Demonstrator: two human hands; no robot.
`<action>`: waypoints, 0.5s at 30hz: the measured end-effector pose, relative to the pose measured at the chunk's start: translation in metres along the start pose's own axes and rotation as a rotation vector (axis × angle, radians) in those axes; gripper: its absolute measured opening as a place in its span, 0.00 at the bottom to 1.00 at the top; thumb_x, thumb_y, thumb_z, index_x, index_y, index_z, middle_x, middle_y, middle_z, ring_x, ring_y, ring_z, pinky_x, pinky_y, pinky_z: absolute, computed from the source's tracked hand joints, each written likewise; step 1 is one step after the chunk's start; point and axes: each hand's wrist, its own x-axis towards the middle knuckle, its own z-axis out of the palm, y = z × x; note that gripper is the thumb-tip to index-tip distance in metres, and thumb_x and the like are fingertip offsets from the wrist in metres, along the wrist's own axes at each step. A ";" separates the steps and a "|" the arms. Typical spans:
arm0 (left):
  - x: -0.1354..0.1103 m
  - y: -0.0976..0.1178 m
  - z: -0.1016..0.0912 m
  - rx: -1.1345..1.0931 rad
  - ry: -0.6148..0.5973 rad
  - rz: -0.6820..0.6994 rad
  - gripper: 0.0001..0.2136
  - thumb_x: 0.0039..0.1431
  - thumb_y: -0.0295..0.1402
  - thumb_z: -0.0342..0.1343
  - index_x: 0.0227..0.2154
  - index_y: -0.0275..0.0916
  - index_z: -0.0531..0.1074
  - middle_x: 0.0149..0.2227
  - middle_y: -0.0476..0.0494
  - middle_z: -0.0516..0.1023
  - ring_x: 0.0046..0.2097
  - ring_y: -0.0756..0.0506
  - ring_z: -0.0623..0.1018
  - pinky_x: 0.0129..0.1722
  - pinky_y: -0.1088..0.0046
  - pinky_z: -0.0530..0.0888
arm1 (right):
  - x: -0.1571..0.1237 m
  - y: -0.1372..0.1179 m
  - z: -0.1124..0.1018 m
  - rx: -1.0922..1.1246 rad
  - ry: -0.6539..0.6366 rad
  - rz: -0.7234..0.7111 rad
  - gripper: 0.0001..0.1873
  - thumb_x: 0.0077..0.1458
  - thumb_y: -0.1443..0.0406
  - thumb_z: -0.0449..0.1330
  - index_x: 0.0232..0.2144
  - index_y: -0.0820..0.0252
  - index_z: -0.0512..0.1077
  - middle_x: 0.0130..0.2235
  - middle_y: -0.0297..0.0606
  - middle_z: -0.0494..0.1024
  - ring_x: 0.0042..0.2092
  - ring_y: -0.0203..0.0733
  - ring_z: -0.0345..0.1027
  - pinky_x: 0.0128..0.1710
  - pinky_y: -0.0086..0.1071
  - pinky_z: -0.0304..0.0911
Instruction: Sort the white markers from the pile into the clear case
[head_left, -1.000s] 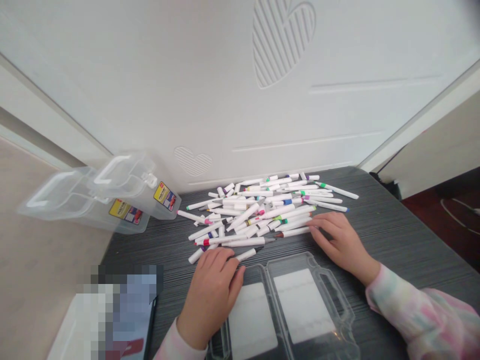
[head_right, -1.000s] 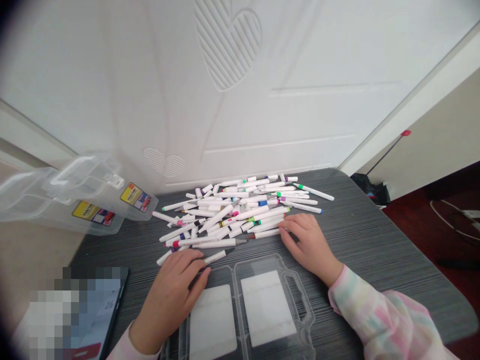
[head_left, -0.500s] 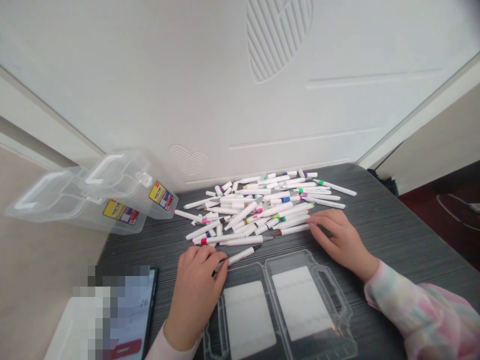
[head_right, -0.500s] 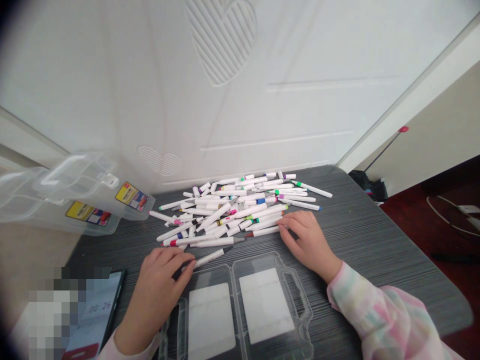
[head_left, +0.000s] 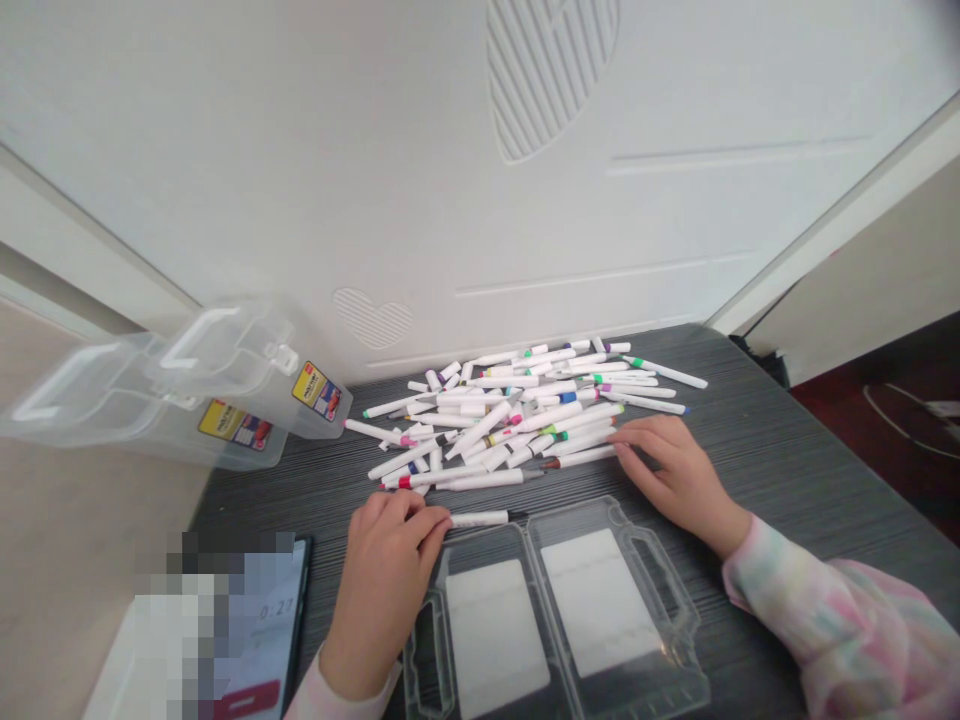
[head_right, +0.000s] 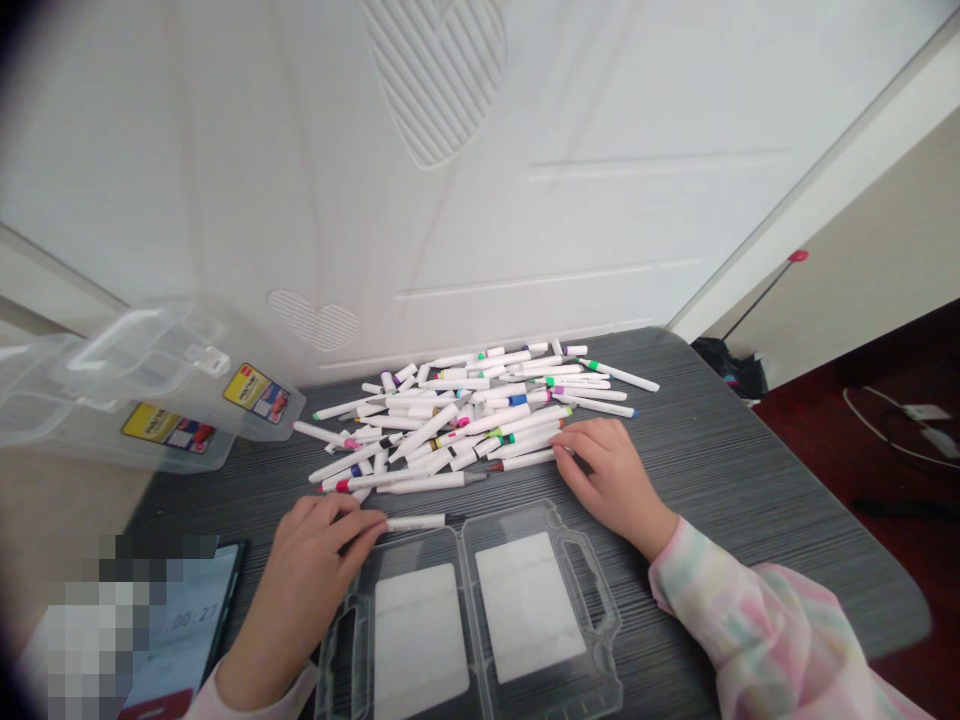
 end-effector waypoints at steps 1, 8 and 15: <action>0.000 0.000 0.000 0.002 -0.003 0.005 0.06 0.52 0.32 0.52 0.28 0.44 0.74 0.29 0.47 0.71 0.35 0.44 0.66 0.33 0.67 0.62 | 0.000 0.000 0.000 -0.001 0.000 0.001 0.04 0.50 0.70 0.54 0.31 0.60 0.68 0.32 0.40 0.72 0.35 0.40 0.64 0.36 0.37 0.59; 0.000 -0.002 0.000 0.034 -0.014 0.037 0.06 0.52 0.33 0.53 0.31 0.45 0.74 0.30 0.47 0.72 0.35 0.44 0.66 0.32 0.67 0.61 | -0.001 0.000 -0.001 -0.002 -0.004 0.008 0.04 0.51 0.70 0.53 0.31 0.60 0.68 0.32 0.40 0.72 0.35 0.40 0.64 0.36 0.37 0.59; -0.001 -0.003 -0.001 0.059 -0.021 0.044 0.06 0.51 0.32 0.54 0.31 0.45 0.75 0.30 0.47 0.72 0.35 0.44 0.66 0.32 0.67 0.61 | 0.000 0.000 0.000 0.006 -0.003 0.006 0.05 0.50 0.70 0.54 0.31 0.60 0.68 0.31 0.40 0.72 0.35 0.40 0.64 0.36 0.36 0.59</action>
